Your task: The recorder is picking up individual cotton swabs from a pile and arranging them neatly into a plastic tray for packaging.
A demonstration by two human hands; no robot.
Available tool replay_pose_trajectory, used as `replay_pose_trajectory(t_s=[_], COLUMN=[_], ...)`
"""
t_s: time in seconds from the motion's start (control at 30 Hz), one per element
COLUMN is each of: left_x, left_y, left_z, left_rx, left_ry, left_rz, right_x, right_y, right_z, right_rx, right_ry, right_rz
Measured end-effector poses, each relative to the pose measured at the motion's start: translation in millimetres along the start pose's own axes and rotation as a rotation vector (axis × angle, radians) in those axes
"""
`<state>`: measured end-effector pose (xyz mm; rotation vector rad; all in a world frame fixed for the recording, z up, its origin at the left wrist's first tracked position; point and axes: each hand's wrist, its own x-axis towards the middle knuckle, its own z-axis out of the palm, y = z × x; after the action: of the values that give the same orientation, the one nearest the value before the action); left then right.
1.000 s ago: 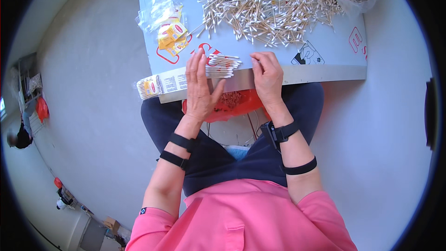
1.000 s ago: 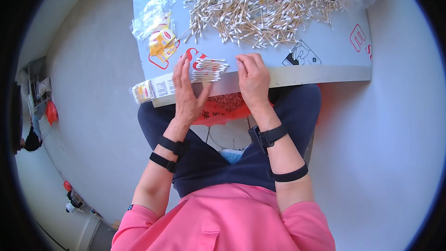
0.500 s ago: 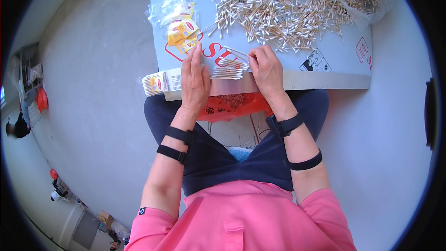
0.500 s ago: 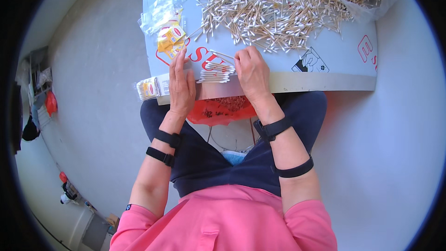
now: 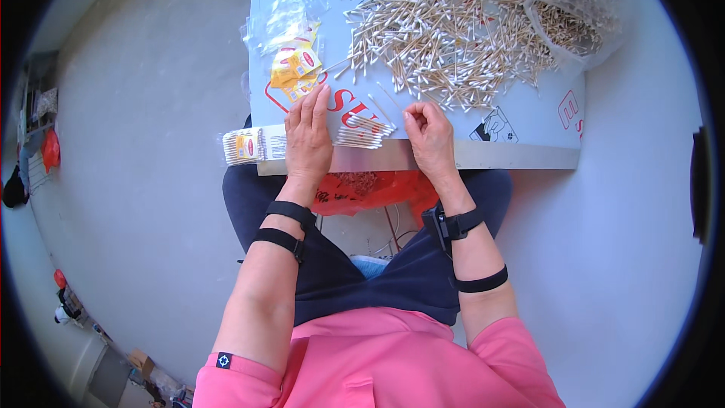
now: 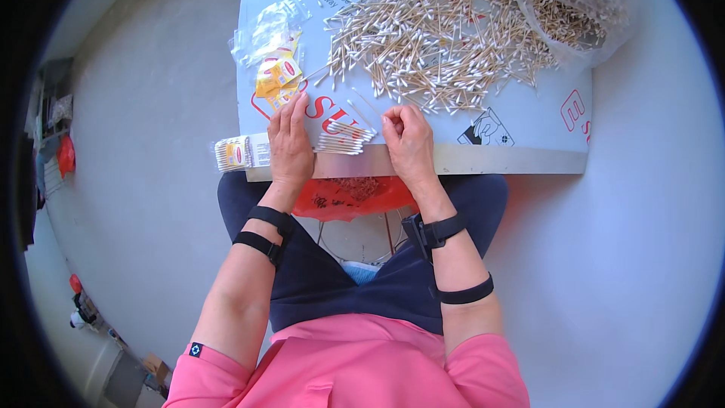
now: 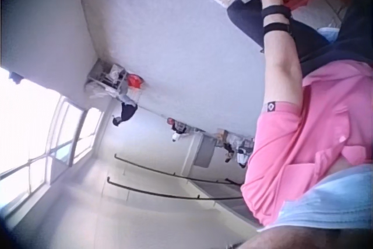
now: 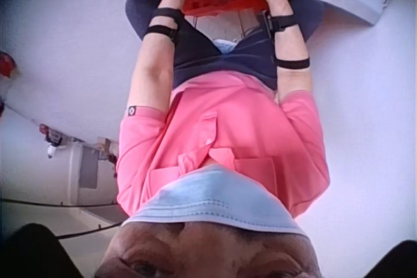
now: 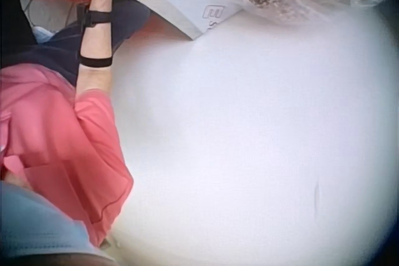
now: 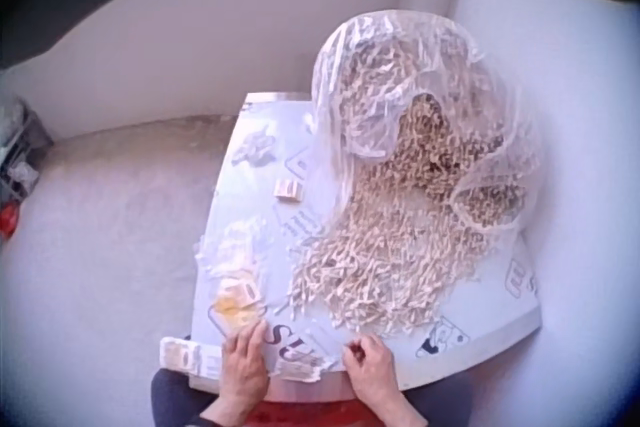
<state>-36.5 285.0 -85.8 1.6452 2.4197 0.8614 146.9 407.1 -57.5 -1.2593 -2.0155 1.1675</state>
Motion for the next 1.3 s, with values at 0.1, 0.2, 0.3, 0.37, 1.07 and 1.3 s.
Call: replay_pose_trajectory(t_s=[0.1, 0.2, 0.3, 0.37, 1.07, 1.3], left_x=[-1, 0, -1, -1, 1, 1], left_y=[0, 1, 1, 0, 0, 0], left_z=[1, 1, 1, 1, -1, 0], left_rx=[0.02, 0.037, 0.037, 0.031, 0.046, 0.06], left_ry=[0.001, -0.003, -0.005, -0.003, 0.004, 0.004], left_rz=[0.003, 0.002, -0.006, -0.007, 0.011, 0.005], right_x=[1, -1, -19, -42, 37, 40], right_y=[1, 2, -6, -19, -16, -19], right_z=[0, -2, -14, -27, 40, 40], right_rx=[0.041, 0.058, 0.105, 0.04, -0.528, -0.469], right_ry=[-0.02, -0.032, -0.166, -0.323, 0.19, 0.264], right_rz=[0.062, 0.078, 0.123, 0.037, -0.153, -0.196])
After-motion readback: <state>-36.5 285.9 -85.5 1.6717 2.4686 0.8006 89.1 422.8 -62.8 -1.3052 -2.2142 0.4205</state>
